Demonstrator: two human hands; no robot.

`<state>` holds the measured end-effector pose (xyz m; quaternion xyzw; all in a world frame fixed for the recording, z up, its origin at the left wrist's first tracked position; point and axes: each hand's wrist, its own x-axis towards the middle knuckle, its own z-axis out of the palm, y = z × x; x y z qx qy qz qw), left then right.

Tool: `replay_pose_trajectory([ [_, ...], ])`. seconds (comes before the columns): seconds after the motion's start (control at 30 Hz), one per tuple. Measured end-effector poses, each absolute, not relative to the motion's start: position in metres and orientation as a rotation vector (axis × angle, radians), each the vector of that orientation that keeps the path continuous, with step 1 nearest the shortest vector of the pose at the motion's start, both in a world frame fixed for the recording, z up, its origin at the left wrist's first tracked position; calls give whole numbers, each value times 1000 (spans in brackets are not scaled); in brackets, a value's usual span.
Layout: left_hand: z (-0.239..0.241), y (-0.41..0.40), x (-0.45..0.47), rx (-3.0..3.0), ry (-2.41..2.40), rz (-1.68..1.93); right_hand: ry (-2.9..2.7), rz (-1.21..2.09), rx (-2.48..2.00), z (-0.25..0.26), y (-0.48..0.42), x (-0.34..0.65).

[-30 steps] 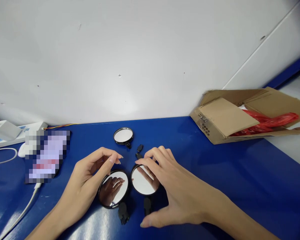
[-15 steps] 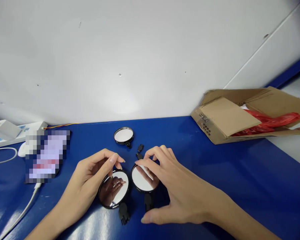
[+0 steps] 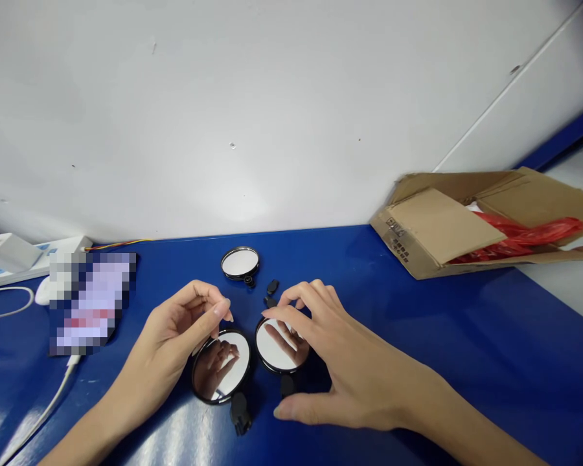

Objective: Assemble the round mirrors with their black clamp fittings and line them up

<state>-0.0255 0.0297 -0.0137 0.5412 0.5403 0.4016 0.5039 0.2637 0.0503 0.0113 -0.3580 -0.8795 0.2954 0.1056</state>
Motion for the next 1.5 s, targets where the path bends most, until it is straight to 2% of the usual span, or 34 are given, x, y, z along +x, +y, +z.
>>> replay_pose_trajectory([
  [1.5,-16,34,-26,1362,1448,997,-2594,875,-1018,14,51,265],
])
